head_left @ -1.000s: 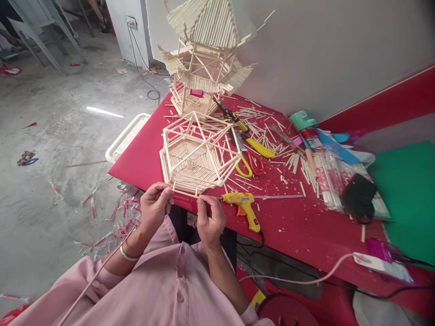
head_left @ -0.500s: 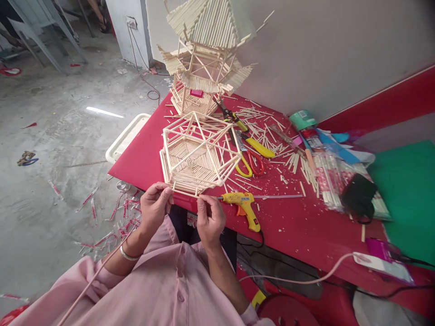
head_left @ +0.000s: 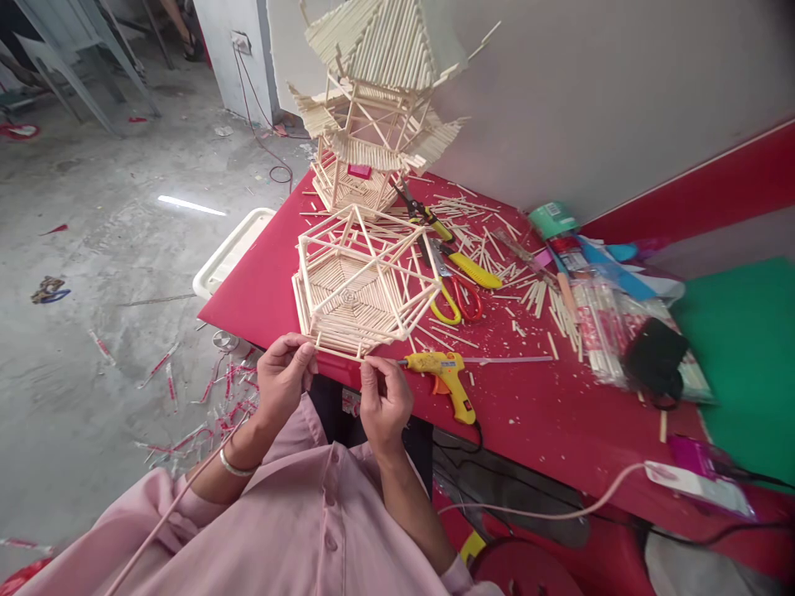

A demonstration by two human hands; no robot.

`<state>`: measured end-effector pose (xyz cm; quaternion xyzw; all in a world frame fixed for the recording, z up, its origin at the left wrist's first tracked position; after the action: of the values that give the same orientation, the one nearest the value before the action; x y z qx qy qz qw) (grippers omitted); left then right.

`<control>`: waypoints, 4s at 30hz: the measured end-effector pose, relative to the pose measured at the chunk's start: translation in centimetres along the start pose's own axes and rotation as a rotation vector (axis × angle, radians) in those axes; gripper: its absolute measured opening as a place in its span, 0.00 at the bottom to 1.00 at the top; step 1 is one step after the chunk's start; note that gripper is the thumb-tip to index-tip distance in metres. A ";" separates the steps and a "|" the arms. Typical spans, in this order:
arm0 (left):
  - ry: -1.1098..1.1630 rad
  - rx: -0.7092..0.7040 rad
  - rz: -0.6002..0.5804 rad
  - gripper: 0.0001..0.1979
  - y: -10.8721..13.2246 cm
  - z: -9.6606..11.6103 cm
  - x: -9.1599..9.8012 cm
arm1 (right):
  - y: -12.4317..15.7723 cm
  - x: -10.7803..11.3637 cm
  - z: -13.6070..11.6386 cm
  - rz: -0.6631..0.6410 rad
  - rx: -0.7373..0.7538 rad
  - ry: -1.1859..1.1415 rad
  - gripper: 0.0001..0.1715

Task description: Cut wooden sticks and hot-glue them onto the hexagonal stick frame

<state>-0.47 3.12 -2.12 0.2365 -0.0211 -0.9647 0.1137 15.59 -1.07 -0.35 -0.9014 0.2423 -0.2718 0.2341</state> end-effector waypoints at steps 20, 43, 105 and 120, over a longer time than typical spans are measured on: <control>-0.001 0.002 -0.002 0.10 0.0 -0.1 0.1 | -0.2 0.1 -0.2 0.004 0.013 0.007 0.05; -0.002 0.003 0.012 0.10 0.0 -0.1 0.1 | 0.2 -0.1 0.3 0.001 -0.013 0.005 0.06; 0.009 -0.004 -0.008 0.10 -0.1 -0.3 0.2 | 0.1 -0.1 0.2 -0.001 -0.011 -0.003 0.06; 0.008 -0.010 -0.012 0.09 -0.1 -0.2 0.1 | -0.1 0.0 -0.1 0.007 0.014 -0.012 0.05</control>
<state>-0.50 3.15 -2.41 0.2397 -0.0146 -0.9646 0.1093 15.58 -1.06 -0.27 -0.9004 0.2424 -0.2674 0.2430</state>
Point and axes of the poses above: each hand's wrist, its own y-axis away from the middle knuckle, its own x-axis out of the back of the hand, z = x × y, the point moved 4 cm from there along -y, towards the middle knuckle, and after that the axes turned 3 degrees about z, right-handed, at the moved point
